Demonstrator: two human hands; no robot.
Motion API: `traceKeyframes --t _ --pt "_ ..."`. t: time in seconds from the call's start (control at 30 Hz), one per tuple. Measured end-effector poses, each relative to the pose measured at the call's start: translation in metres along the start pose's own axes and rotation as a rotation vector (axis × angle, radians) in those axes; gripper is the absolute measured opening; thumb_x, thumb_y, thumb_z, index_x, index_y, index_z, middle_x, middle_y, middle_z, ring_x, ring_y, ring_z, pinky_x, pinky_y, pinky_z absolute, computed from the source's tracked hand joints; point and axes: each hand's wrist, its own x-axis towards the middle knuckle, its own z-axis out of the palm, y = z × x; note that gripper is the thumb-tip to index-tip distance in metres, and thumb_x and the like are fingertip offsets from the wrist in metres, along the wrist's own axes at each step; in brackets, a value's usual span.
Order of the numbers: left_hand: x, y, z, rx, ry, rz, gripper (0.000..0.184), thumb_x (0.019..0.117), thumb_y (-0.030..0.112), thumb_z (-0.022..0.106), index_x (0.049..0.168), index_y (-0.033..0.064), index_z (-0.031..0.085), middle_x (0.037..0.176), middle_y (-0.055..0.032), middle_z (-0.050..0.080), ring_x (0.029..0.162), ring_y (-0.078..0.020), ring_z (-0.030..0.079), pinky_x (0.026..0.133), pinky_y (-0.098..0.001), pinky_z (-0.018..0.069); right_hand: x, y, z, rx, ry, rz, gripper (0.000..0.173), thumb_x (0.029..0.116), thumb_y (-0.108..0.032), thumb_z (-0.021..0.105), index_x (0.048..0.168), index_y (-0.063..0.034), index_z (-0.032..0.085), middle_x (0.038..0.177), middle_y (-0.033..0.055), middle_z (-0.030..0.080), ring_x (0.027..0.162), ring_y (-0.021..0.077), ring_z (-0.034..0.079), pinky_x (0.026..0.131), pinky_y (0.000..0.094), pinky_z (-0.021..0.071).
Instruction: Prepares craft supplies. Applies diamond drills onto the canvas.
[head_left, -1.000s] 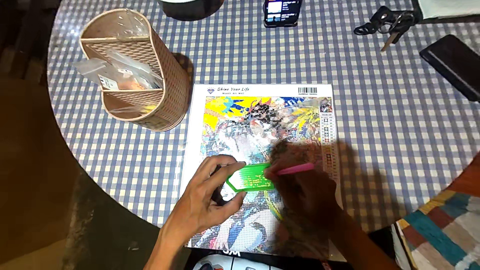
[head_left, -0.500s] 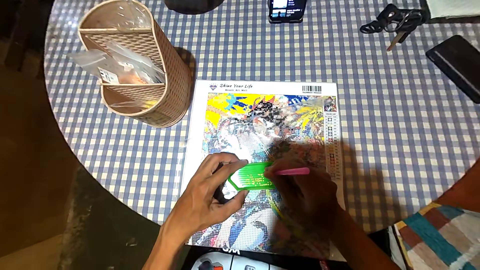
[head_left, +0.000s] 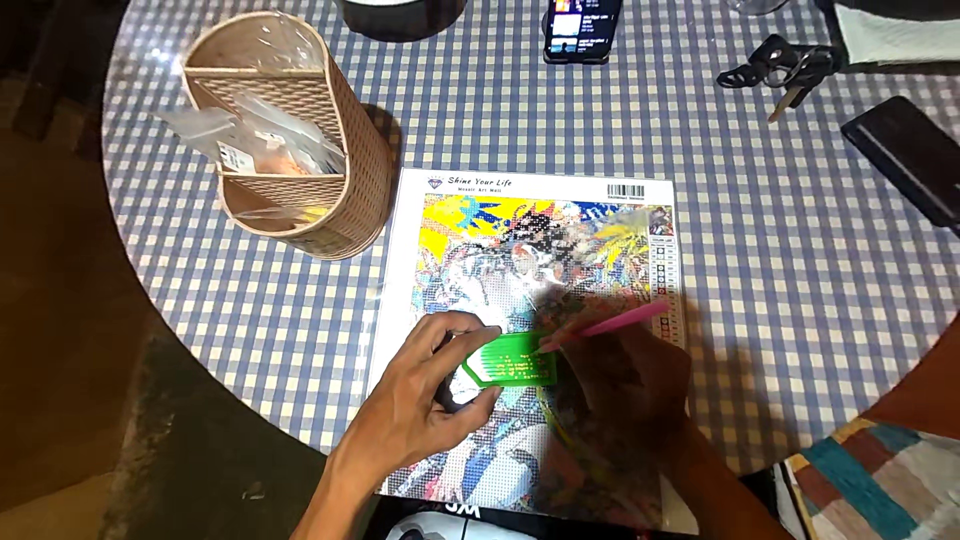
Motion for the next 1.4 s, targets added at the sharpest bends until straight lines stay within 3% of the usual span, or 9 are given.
traceKeyframes --t 0.13,0.27,0.4,0.67,0.9,1.1,1.23,1.4 --pt "0.001 0.000 0.000 -0.011 0.003 0.015 0.047 0.0898 0.038 0.074 0.130 0.0134 0.070 0.123 -0.0047 0.064 0.112 -0.0082 0.058 0.093 -0.0207 0.0502 0.012 -0.009 -0.004 0.099 0.054 0.076 0.013 0.1018 -0.016 0.065 0.106 -0.0039 0.064 0.094 -0.0008 0.074 0.085 0.0050 0.073 0.076 0.0225 0.0649" --pt "0.001 0.001 0.001 -0.018 0.013 0.016 0.046 0.0897 0.036 0.074 0.129 0.0127 0.071 0.123 -0.0056 0.064 0.113 -0.0093 0.058 0.094 -0.0214 0.0503 0.033 -0.018 -0.003 0.166 0.065 0.071 0.008 0.1015 -0.013 0.065 0.108 -0.0089 0.063 0.094 -0.0032 0.074 0.081 0.0082 0.074 0.072 0.0265 0.0662" --pt "0.002 0.002 0.001 -0.012 0.021 0.029 0.044 0.0896 0.035 0.074 0.127 0.0116 0.071 0.122 -0.0063 0.064 0.111 -0.0092 0.058 0.093 -0.0204 0.0496 0.057 -0.023 0.004 0.152 0.025 0.028 0.007 0.1022 -0.015 0.064 0.107 -0.0108 0.062 0.094 -0.0060 0.073 0.080 0.0035 0.071 0.069 0.0203 0.0628" --pt "0.003 -0.001 0.001 -0.026 0.023 0.073 0.045 0.0902 0.034 0.073 0.129 0.0107 0.069 0.125 -0.0094 0.065 0.116 -0.0141 0.058 0.098 -0.0236 0.0484 0.099 -0.008 0.053 0.103 0.008 -0.014 0.012 0.0971 -0.005 0.068 0.104 0.0029 0.063 0.089 0.0049 0.073 0.075 0.0082 0.072 0.065 0.0238 0.0632" --pt "0.002 -0.002 0.001 -0.019 0.018 0.075 0.047 0.0919 0.037 0.072 0.131 0.0124 0.068 0.127 -0.0101 0.064 0.119 -0.0151 0.058 0.100 -0.0257 0.0482 0.107 0.010 0.088 -0.005 -0.126 -0.094 0.017 0.1016 -0.016 0.064 0.105 0.0009 0.066 0.089 0.0048 0.074 0.078 0.0071 0.072 0.069 0.0231 0.0625" --pt "0.001 -0.001 0.002 -0.003 0.024 0.074 0.046 0.0914 0.037 0.073 0.130 0.0121 0.068 0.124 -0.0097 0.065 0.117 -0.0146 0.058 0.099 -0.0239 0.0476 0.102 0.019 0.087 -0.134 -0.133 -0.125 0.021 0.1029 -0.020 0.063 0.104 0.0003 0.067 0.089 0.0063 0.070 0.078 0.0051 0.069 0.069 0.0186 0.0581" --pt "0.001 -0.001 0.002 -0.001 0.023 0.075 0.046 0.0911 0.036 0.073 0.129 0.0114 0.068 0.123 -0.0099 0.065 0.116 -0.0144 0.058 0.099 -0.0234 0.0473 0.103 0.018 0.086 -0.190 -0.158 -0.136 0.021 0.1033 -0.022 0.060 0.100 -0.0023 0.068 0.081 0.0040 0.068 0.069 0.0046 0.064 0.060 0.0179 0.0525" --pt "0.001 -0.001 0.002 0.003 0.024 0.082 0.045 0.0917 0.036 0.072 0.129 0.0107 0.069 0.122 -0.0101 0.065 0.115 -0.0150 0.058 0.098 -0.0239 0.0475 0.103 0.018 0.085 -0.221 -0.195 -0.164 0.021 0.1037 -0.020 0.059 0.098 -0.0017 0.069 0.087 0.0067 0.071 0.075 0.0073 0.067 0.064 0.0195 0.0549"
